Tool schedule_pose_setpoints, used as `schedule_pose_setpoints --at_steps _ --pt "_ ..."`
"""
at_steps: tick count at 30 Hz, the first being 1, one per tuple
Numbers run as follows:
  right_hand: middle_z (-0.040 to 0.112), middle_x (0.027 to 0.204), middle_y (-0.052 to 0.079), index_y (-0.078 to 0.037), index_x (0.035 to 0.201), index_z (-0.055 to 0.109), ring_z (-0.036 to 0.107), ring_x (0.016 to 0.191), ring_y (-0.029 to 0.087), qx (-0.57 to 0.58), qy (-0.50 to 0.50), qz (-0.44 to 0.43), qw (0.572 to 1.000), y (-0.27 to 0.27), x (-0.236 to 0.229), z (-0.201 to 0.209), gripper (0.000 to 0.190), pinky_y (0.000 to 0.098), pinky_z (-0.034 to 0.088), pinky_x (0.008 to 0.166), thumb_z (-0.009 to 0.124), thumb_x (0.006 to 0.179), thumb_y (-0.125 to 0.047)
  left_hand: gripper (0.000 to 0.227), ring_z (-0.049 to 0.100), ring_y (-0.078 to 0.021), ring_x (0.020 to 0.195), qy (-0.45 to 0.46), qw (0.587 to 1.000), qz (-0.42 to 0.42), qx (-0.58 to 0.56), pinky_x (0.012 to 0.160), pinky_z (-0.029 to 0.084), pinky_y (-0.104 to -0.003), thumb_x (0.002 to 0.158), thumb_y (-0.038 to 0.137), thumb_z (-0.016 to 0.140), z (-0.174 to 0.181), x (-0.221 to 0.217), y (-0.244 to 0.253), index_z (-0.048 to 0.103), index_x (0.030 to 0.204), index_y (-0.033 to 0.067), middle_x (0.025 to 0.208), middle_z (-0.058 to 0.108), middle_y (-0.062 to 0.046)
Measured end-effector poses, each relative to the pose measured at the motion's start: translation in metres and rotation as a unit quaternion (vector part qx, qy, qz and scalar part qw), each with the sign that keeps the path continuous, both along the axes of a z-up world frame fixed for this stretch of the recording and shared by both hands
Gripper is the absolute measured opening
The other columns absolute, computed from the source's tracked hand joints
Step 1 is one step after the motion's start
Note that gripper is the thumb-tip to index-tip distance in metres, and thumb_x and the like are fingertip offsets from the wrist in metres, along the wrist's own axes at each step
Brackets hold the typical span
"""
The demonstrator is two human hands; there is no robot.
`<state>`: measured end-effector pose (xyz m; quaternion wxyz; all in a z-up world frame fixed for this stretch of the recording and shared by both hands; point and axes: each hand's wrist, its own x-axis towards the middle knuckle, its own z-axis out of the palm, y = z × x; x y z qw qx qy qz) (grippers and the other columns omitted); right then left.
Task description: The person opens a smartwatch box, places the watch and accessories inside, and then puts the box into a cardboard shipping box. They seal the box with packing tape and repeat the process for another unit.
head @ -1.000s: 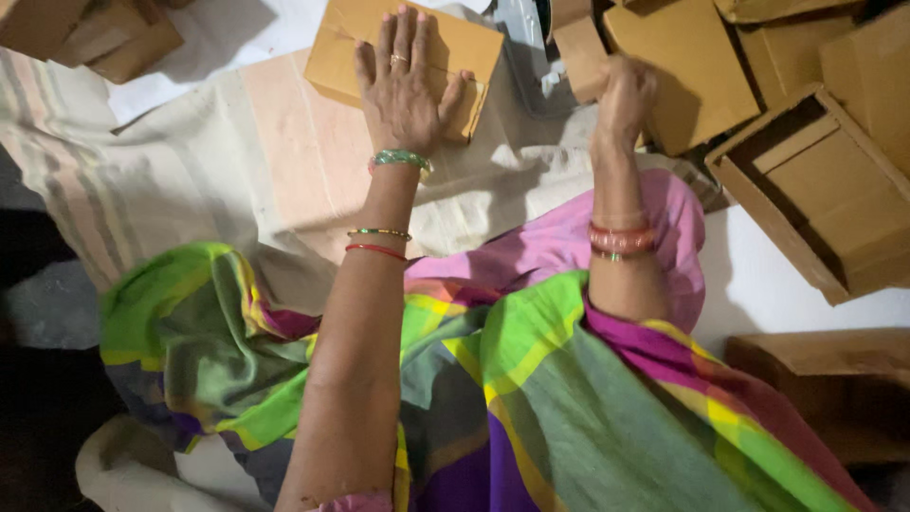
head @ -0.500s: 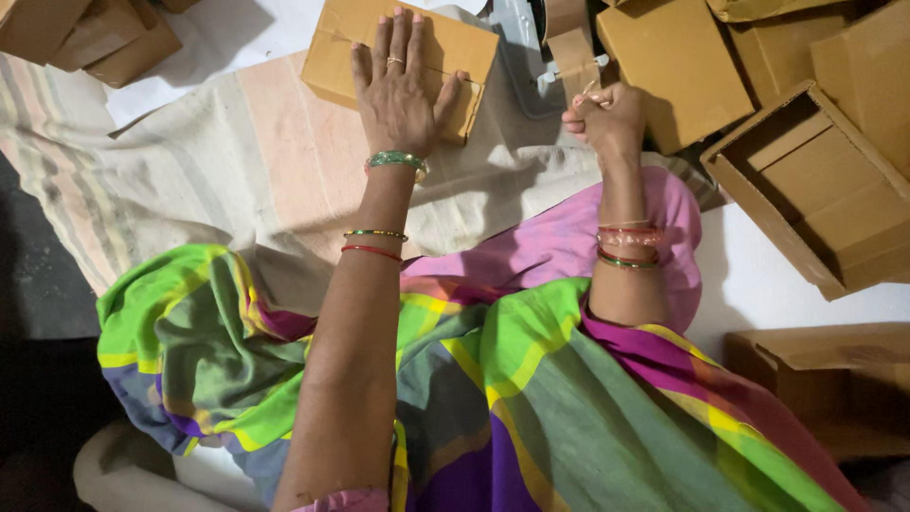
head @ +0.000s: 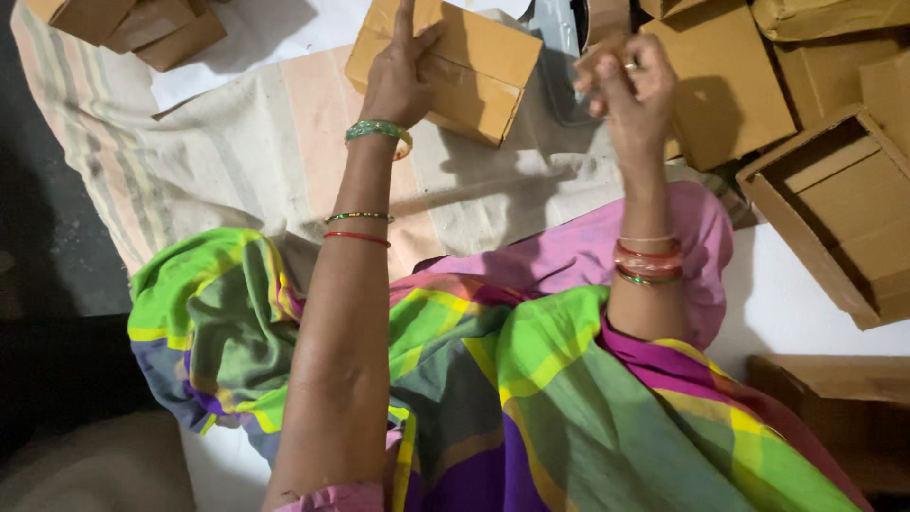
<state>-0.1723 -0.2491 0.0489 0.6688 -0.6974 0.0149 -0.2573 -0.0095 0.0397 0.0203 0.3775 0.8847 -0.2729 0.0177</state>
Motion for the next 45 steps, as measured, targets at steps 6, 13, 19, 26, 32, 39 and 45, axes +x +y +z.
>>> schedule_pose_setpoints --at_steps 6,13,19,26,32,39,45 --pt "0.073 0.093 0.008 -0.003 0.107 0.062 0.077 0.077 0.014 -0.099 0.024 0.100 0.990 0.069 0.052 0.030 0.010 0.0238 0.059 0.057 0.067 0.108 -0.011 0.103 0.063 -0.0293 0.132 0.049 0.996 -0.015 -0.075 0.105 0.050 -0.034 0.073 -0.017 0.052 0.007 -0.004 0.003 0.014 0.162 0.0192 0.141 0.068 -0.011" --pt "0.072 0.087 0.009 -0.005 0.097 0.061 0.077 0.067 0.020 -0.332 0.061 0.004 0.941 0.107 0.084 0.033 0.020 0.0377 0.057 0.064 0.076 0.096 -0.019 0.105 0.068 -0.0296 0.128 0.034 0.994 -0.001 -0.104 0.102 0.061 -0.034 0.075 -0.019 0.052 0.007 -0.010 0.006 0.018 0.164 0.0235 0.141 0.067 -0.018" --pt "0.075 0.082 0.012 -0.010 0.103 0.064 0.071 0.078 0.037 -0.430 0.083 -0.025 0.899 0.113 0.088 0.018 0.021 0.0485 0.055 0.067 0.077 0.091 -0.020 0.092 0.080 -0.0247 0.115 0.049 0.980 -0.004 -0.192 0.097 0.064 -0.033 0.083 -0.016 0.058 -0.003 -0.017 0.001 0.024 0.162 0.0148 0.140 0.070 -0.016" --pt "0.073 0.091 0.017 -0.004 0.110 0.058 0.072 0.086 0.041 -0.452 0.032 -0.054 0.890 0.116 0.097 -0.009 0.031 0.0483 0.058 0.073 0.076 0.089 -0.018 0.075 0.073 -0.0287 0.119 -0.060 0.979 0.100 -0.164 0.098 0.061 -0.034 0.087 -0.006 0.077 -0.010 -0.025 -0.028 0.039 0.151 0.0074 0.134 0.071 -0.015" --pt "0.071 0.081 0.024 0.003 0.118 0.048 0.071 0.074 0.044 -0.475 0.238 -0.091 0.842 0.085 0.095 0.012 0.079 0.0498 0.056 0.063 0.092 0.077 -0.047 0.081 0.063 -0.0343 0.132 -0.082 0.978 0.099 -0.162 0.107 0.057 -0.038 0.084 -0.009 0.075 -0.001 -0.030 -0.027 0.036 0.152 0.0074 0.143 0.064 -0.019" --pt "0.074 0.096 0.020 -0.002 0.117 0.053 0.072 0.084 0.037 -0.448 0.162 -0.109 0.873 0.089 0.050 0.042 0.051 0.0455 0.056 0.071 0.085 0.093 -0.035 0.066 0.067 -0.0314 0.128 -0.066 0.978 0.095 -0.172 0.106 0.057 -0.037 0.087 -0.005 0.079 0.005 -0.029 -0.025 0.047 0.144 0.0071 0.135 0.069 -0.016" --pt "0.060 0.140 0.019 0.001 0.140 0.049 0.055 0.132 0.032 -0.554 0.064 0.001 0.830 0.124 0.040 0.029 0.043 0.0518 0.038 0.110 0.059 0.102 -0.016 0.045 0.072 -0.0289 0.115 -0.108 0.970 0.173 -0.130 0.098 0.059 -0.037 0.090 -0.002 0.072 0.006 -0.031 -0.039 0.063 0.132 0.0111 0.123 0.073 -0.015"
